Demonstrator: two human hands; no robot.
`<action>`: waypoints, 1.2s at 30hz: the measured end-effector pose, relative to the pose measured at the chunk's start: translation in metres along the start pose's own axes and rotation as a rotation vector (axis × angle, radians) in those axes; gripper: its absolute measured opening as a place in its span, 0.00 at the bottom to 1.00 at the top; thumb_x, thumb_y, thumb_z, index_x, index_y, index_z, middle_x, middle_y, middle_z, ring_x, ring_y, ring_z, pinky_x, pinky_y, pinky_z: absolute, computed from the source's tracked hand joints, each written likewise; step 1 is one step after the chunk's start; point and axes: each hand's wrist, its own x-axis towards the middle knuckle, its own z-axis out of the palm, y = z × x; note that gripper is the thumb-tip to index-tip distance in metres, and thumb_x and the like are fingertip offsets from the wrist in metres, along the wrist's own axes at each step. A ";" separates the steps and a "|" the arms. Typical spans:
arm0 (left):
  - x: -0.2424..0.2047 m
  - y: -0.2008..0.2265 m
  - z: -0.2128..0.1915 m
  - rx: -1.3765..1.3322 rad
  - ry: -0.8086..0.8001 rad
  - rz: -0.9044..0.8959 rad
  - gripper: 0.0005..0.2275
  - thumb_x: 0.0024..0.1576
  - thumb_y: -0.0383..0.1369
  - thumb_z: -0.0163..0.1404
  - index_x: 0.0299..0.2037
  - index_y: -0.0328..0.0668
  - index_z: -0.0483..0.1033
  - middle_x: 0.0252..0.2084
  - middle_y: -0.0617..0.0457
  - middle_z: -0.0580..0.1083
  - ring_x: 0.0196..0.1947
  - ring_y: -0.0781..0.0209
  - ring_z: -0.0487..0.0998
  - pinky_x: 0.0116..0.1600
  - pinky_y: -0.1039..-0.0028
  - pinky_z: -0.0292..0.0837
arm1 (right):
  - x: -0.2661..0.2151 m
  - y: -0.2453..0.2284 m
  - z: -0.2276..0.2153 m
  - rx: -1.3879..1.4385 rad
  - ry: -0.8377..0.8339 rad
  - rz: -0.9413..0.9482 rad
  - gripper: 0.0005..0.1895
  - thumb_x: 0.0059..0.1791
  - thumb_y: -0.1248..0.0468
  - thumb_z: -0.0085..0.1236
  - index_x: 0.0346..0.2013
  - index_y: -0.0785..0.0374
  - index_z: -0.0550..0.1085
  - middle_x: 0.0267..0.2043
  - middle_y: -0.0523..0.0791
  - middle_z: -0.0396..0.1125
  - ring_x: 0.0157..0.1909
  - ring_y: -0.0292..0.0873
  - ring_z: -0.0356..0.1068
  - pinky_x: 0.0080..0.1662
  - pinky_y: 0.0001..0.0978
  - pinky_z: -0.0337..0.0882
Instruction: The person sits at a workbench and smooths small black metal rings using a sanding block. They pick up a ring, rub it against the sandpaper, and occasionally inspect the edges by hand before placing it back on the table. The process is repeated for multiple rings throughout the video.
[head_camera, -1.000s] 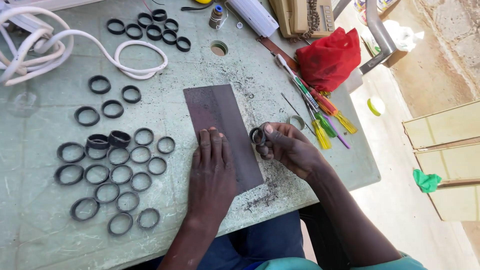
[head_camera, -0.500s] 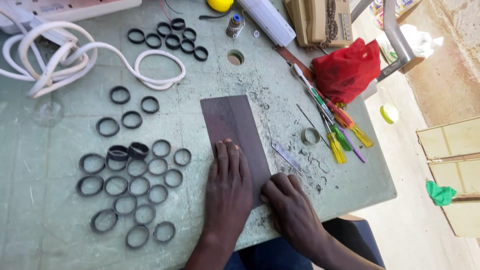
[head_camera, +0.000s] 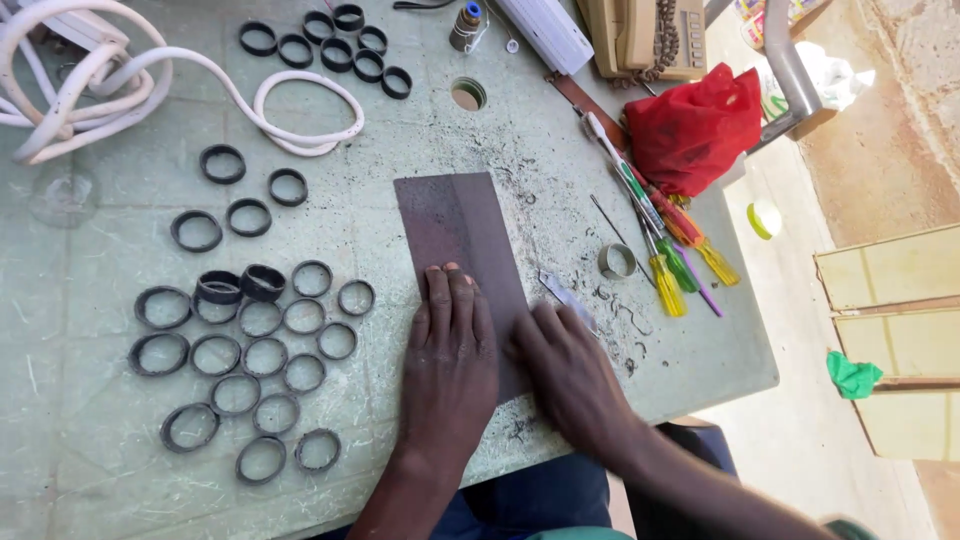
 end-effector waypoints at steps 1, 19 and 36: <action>0.001 -0.002 -0.002 0.003 -0.006 -0.004 0.22 0.64 0.34 0.33 0.66 0.29 0.64 0.69 0.34 0.65 0.71 0.36 0.62 0.68 0.60 0.62 | -0.010 -0.003 0.003 0.006 -0.003 -0.003 0.12 0.59 0.59 0.36 0.36 0.61 0.64 0.38 0.51 0.58 0.36 0.52 0.55 0.38 0.48 0.59; 0.002 -0.002 -0.004 0.003 0.000 -0.007 0.23 0.64 0.35 0.33 0.65 0.26 0.64 0.68 0.33 0.66 0.70 0.37 0.64 0.67 0.62 0.63 | -0.014 -0.009 -0.002 0.013 -0.024 -0.013 0.03 0.49 0.72 0.43 0.35 0.62 0.62 0.37 0.50 0.58 0.35 0.52 0.54 0.36 0.45 0.59; 0.003 -0.001 0.004 0.021 0.018 0.013 0.23 0.61 0.33 0.37 0.64 0.26 0.66 0.67 0.30 0.66 0.69 0.32 0.63 0.65 0.58 0.64 | 0.081 0.068 -0.021 1.740 -0.146 0.179 0.15 0.58 0.54 0.47 0.34 0.63 0.66 0.33 0.44 0.57 0.28 0.37 0.53 0.33 0.24 0.55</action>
